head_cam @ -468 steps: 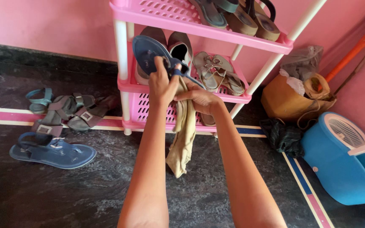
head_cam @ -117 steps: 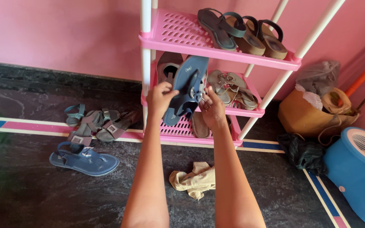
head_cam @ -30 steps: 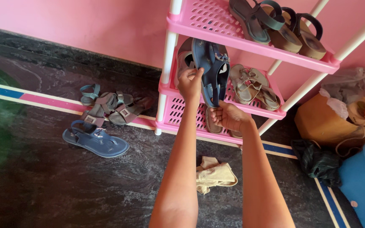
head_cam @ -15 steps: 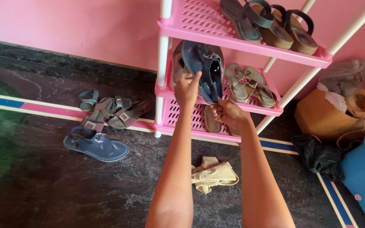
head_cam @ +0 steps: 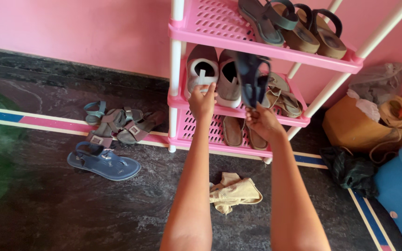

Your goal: The person wipes a pair of blue sandals with a cloth, then places them on a pink shoe rack. They proceed to wipe a pair of grey sandals on the floor and place them on the rack as well.

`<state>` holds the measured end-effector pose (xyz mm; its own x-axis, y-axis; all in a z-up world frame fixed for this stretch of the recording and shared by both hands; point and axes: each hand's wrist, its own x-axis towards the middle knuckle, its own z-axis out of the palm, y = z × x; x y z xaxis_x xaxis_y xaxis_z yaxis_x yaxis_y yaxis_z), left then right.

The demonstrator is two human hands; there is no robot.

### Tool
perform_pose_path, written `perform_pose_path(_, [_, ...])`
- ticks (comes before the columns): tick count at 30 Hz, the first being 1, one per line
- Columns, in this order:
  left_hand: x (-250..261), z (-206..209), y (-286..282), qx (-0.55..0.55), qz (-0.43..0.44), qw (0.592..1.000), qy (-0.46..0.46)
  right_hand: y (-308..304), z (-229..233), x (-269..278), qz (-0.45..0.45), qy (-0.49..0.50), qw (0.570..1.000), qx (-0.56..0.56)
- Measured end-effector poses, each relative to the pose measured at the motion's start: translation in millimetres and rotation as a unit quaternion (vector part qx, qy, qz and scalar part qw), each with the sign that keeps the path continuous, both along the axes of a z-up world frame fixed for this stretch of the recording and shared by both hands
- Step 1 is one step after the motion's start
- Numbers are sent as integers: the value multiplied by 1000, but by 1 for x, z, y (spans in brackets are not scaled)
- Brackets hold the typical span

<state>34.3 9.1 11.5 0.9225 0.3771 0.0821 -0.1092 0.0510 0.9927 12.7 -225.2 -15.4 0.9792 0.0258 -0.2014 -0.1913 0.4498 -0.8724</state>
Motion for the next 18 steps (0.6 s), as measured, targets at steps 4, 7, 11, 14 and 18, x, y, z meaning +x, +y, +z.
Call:
perform_pose_path(4, [-5, 2, 12, 103, 35, 994, 9, -47, -22, 22, -19, 12, 1000, -17])
perform_pose_path(7, [-11, 3, 27, 149, 45, 987, 25, -68, -33, 34, -54, 25, 998, -21])
perform_pose_path(11, [-13, -4, 45, 182, 100, 978, -7, -75, -43, 41, -90, 34, 995, -10])
perform_pose_path(14, [-7, -17, 68, 183, 148, 972, -5, -77, -48, 55, -112, 32, 993, 7])
perform_pose_path(18, [8, -60, 115, 113, 216, 968, 53, -85, -58, 74, -129, 31, 991, 6])
